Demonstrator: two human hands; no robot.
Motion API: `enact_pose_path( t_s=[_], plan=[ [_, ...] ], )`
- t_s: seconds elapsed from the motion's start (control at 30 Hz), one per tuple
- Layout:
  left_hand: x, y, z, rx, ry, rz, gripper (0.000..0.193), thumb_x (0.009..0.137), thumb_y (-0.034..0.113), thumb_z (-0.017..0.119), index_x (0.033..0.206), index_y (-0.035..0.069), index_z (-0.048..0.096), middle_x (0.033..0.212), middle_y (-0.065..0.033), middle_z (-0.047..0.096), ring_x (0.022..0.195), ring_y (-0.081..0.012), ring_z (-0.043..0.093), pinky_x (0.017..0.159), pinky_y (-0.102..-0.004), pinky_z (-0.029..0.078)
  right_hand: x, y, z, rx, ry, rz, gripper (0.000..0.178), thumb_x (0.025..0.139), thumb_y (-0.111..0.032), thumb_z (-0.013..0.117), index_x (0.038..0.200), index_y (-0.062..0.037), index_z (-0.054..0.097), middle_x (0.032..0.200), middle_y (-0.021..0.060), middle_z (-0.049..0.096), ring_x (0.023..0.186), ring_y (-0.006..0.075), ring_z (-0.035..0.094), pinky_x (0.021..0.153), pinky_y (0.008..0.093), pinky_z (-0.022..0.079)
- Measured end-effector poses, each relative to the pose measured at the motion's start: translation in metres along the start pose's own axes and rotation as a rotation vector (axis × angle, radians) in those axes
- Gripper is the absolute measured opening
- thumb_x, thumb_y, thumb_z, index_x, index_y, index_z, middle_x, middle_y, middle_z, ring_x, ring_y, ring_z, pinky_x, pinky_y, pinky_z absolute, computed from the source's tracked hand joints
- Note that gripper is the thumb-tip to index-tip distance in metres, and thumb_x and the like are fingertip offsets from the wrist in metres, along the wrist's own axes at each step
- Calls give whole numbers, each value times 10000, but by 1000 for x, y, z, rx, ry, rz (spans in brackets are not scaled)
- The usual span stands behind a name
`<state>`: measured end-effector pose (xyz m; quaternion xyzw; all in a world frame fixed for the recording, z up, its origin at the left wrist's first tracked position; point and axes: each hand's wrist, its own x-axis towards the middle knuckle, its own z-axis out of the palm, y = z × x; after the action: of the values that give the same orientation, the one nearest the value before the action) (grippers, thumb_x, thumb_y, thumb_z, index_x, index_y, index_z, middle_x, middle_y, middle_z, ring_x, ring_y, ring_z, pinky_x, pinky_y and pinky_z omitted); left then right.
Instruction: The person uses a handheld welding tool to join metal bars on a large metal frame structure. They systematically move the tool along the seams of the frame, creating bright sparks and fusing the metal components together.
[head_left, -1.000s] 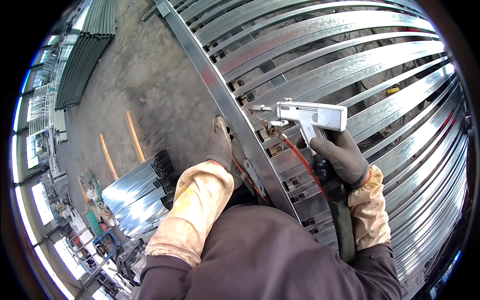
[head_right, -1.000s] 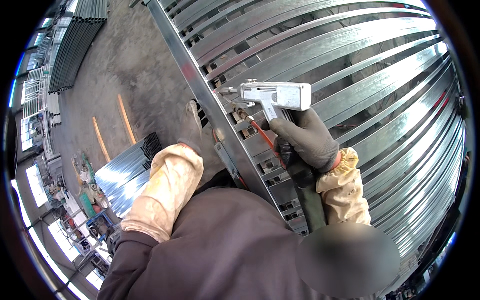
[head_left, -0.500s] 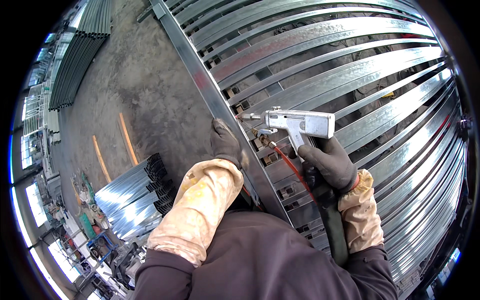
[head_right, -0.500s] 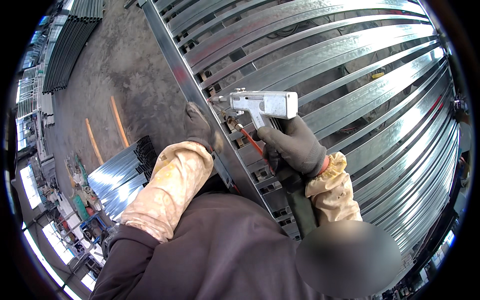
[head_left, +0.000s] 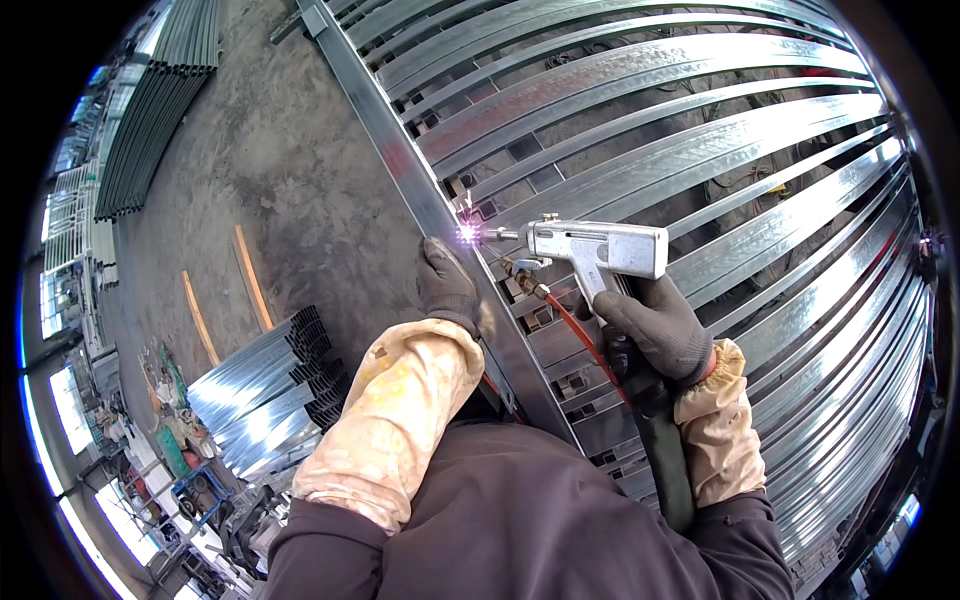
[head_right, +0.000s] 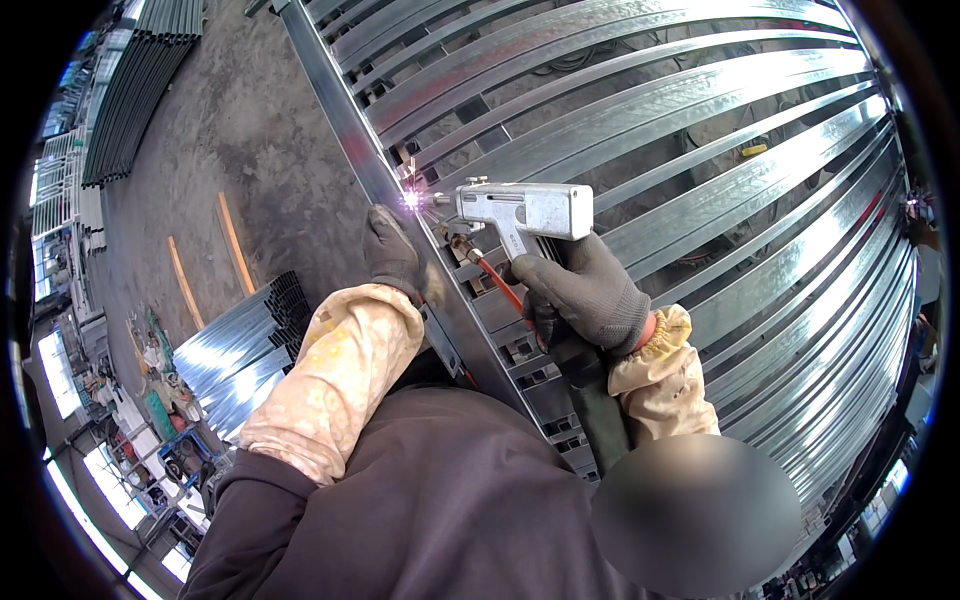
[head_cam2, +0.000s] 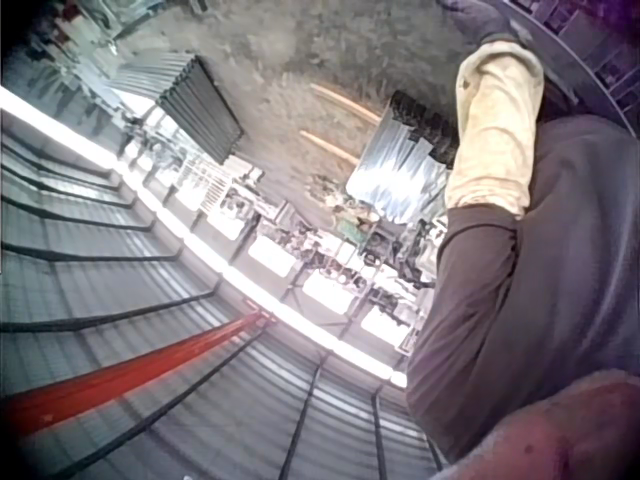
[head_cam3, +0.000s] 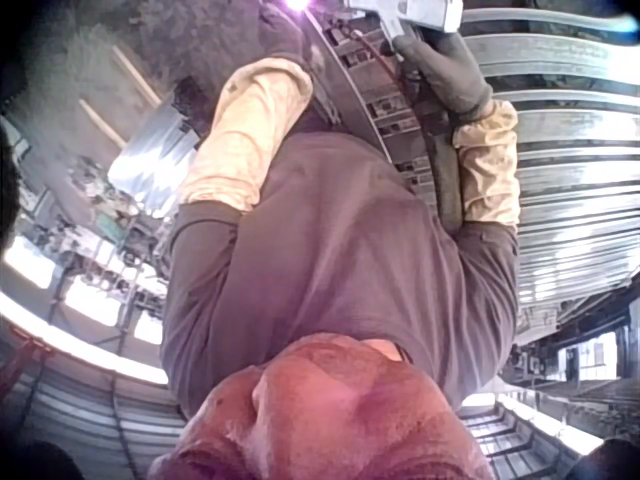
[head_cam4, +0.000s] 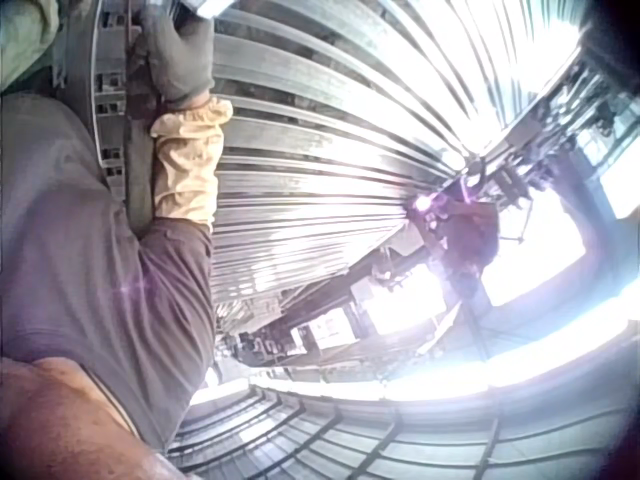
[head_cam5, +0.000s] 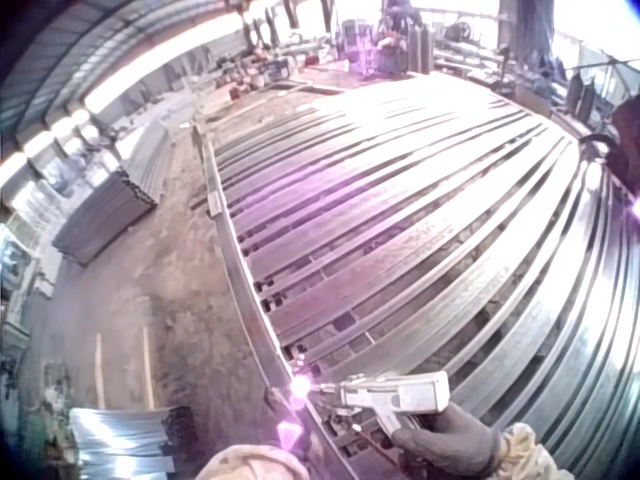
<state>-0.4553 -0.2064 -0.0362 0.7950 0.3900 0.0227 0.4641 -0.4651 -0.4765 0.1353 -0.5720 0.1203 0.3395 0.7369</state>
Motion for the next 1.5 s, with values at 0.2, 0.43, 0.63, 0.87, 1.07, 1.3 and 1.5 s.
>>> enact_pose_path(
  t_s=[0.2, 0.43, 0.63, 0.87, 1.07, 1.3, 1.5],
  plan=[
    [1, -8, 11, 4, 178, 119, 517, 1122, 415, 389, 1141, -32, 647, 977, -171, 689, 879, -292, 637, 850, -406, 502, -2, 0, -1, -13, -20, -12, 495, 971, -229, 721, 1330, 53, 531, 973, 93, 670, 686, 142, 686, 604, 295, 561],
    [1, -5, 4, 20, 74, 49, 550, 1113, 442, 381, 1249, -37, 615, 1183, -233, 674, 1091, -363, 628, 979, -420, 484, -3, 0, 2, 10, 2, 0, 490, 970, -230, 717, 1330, 49, 535, 935, 82, 670, 674, 139, 681, 600, 295, 556],
    [1, 1, 1, 16, 12, -16, 610, 1111, 465, 366, 1409, -25, 573, 1367, -278, 636, 1296, -454, 576, 1097, -470, 447, -4, -2, -2, -12, -28, 38, 501, 969, -234, 721, 1337, 46, 527, 927, 74, 667, 673, 132, 674, 601, 290, 552],
    [5, -7, 4, -28, 9, 4, 597, 1109, 447, 388, 1395, -42, 579, 1355, -291, 638, 1280, -457, 586, 1087, -475, 453, -6, 4, 2, 25, 20, -41, 524, 967, -240, 723, 1351, 48, 511, 900, 62, 658, 703, 126, 671, 618, 296, 556],
    [5, -9, 2, 2, -4, 26, 604, 1108, 450, 381, 1396, -44, 576, 1356, -300, 632, 1283, -471, 576, 1090, -485, 444, -6, 0, 2, -7, 2, 10, 517, 967, -231, 722, 1342, 54, 510, 892, 72, 656, 677, 136, 671, 606, 301, 560],
    [4, -5, 2, 8, -2, 31, 605, 1107, 452, 377, 1396, -42, 575, 1357, -306, 628, 1286, -482, 568, 1094, -490, 439, -5, -1, 3, -6, 9, 8, 505, 969, -227, 718, 1331, 60, 514, 878, 72, 649, 673, 135, 665, 605, 299, 557],
    [3, -4, 0, -3, -25, 29, 599, 1106, 452, 376, 1402, -30, 574, 1352, -302, 632, 1276, -479, 577, 1089, -487, 446, -5, -1, 3, -10, 4, -10, 514, 967, -238, 729, 1329, 58, 516, 889, 70, 648, 683, 130, 661, 617, 298, 557]
  ],
)
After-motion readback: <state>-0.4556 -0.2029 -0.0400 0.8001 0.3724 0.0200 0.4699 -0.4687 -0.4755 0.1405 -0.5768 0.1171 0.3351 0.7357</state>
